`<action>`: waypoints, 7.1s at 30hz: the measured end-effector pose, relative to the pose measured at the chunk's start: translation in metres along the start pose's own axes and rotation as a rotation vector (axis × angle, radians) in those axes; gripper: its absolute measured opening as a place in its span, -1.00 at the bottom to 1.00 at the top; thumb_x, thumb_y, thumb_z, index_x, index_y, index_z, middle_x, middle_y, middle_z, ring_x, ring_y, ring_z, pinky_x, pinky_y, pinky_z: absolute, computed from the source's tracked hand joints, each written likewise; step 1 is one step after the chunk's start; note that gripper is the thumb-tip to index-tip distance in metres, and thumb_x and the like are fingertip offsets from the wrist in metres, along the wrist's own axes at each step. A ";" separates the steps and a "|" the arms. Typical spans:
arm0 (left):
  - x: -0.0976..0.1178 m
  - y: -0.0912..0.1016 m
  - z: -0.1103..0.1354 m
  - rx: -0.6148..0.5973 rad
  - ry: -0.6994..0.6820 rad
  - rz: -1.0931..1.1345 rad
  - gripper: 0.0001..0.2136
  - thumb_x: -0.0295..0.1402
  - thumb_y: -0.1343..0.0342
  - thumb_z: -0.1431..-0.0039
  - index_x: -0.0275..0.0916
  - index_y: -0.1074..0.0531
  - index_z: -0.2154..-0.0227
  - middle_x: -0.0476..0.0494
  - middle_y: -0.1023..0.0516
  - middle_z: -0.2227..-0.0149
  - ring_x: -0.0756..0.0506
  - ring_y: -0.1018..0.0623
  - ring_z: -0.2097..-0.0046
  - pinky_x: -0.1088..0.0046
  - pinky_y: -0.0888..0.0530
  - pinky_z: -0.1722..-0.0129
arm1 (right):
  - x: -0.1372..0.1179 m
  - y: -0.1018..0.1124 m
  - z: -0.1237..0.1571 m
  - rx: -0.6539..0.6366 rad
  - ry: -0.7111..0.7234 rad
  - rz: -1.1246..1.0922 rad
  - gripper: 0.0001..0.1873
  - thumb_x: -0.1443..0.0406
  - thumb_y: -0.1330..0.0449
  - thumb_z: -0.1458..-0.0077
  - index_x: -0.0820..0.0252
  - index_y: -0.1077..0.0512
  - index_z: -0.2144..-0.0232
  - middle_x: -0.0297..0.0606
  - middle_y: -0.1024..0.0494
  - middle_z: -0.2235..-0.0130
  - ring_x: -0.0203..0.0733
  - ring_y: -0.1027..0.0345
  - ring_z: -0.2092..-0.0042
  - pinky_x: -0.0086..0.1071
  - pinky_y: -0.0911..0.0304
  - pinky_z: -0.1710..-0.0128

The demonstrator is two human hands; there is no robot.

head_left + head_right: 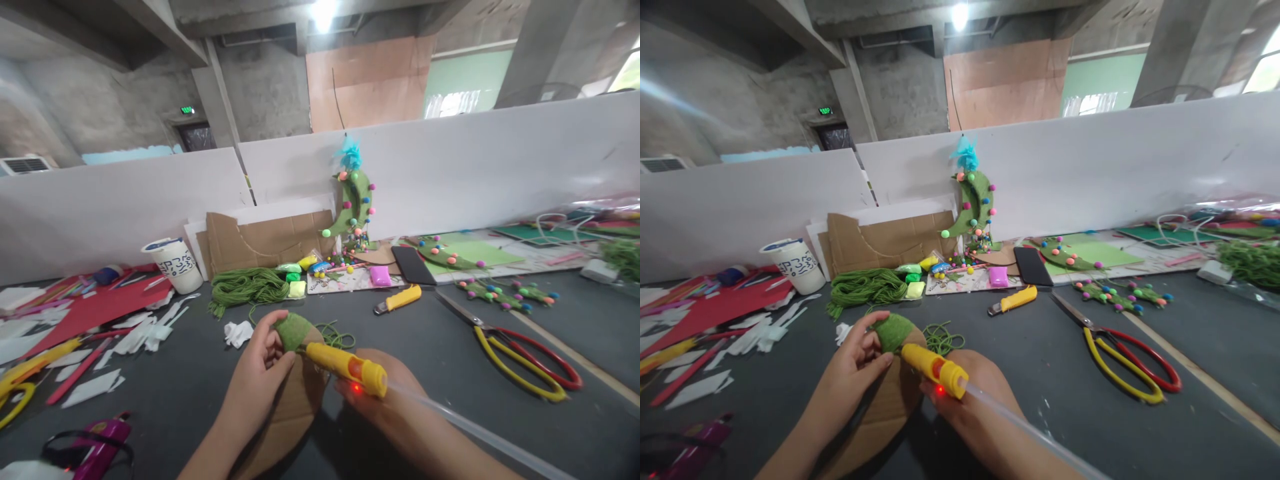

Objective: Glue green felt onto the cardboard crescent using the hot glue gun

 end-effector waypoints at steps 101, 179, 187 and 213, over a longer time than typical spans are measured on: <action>0.017 -0.037 0.031 -0.411 0.048 -0.005 -0.57 -0.48 0.01 -0.18 0.01 -0.16 -0.09 -0.01 -0.51 0.17 -0.14 -0.47 0.09 0.36 -0.31 0.13 | 0.003 0.019 -0.005 0.074 -0.061 0.094 -0.90 0.32 -0.15 0.00 0.14 -0.45 0.51 -0.48 -0.27 0.63 -0.31 -0.14 0.55 -0.48 0.06 0.55; 0.013 -0.029 0.022 -0.310 0.014 0.065 -0.42 -0.38 -0.03 -0.21 0.02 0.07 -0.22 0.14 -0.31 0.45 0.01 -0.32 0.41 0.47 -0.26 0.33 | 0.018 0.000 -0.008 -0.051 -0.239 -0.570 -0.87 0.31 -0.14 0.10 0.21 -0.33 0.61 -0.52 -0.13 0.64 -0.37 0.08 0.55 -0.46 0.15 0.56; 0.033 -0.030 0.029 -0.228 -0.258 -0.356 -0.58 -0.43 0.06 -0.26 0.21 -0.21 -0.10 0.03 -0.41 -0.03 -0.08 -0.39 -0.07 0.44 -0.26 -0.06 | 0.014 0.005 -0.008 0.029 -0.201 -0.473 -0.87 0.31 -0.12 0.07 0.20 -0.32 0.61 -0.53 -0.10 0.65 -0.36 0.06 0.55 -0.47 0.11 0.56; 0.020 -0.032 0.030 -0.208 -0.074 -0.197 -0.72 -0.44 -0.03 -0.17 0.02 -0.29 0.08 0.01 -0.47 0.18 -0.09 -0.50 0.18 0.44 -0.38 0.16 | 0.003 -0.005 -0.004 -0.032 -0.147 -0.399 -0.90 0.35 -0.10 0.04 0.18 -0.35 0.56 -0.48 -0.23 0.61 -0.34 -0.08 0.54 -0.50 0.00 0.55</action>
Point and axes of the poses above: each hand's wrist, its own z-axis away from the middle knuckle, its own y-axis out of the back of the hand, x = y × z, the point moved 8 cm from there along -z, towards the middle knuckle
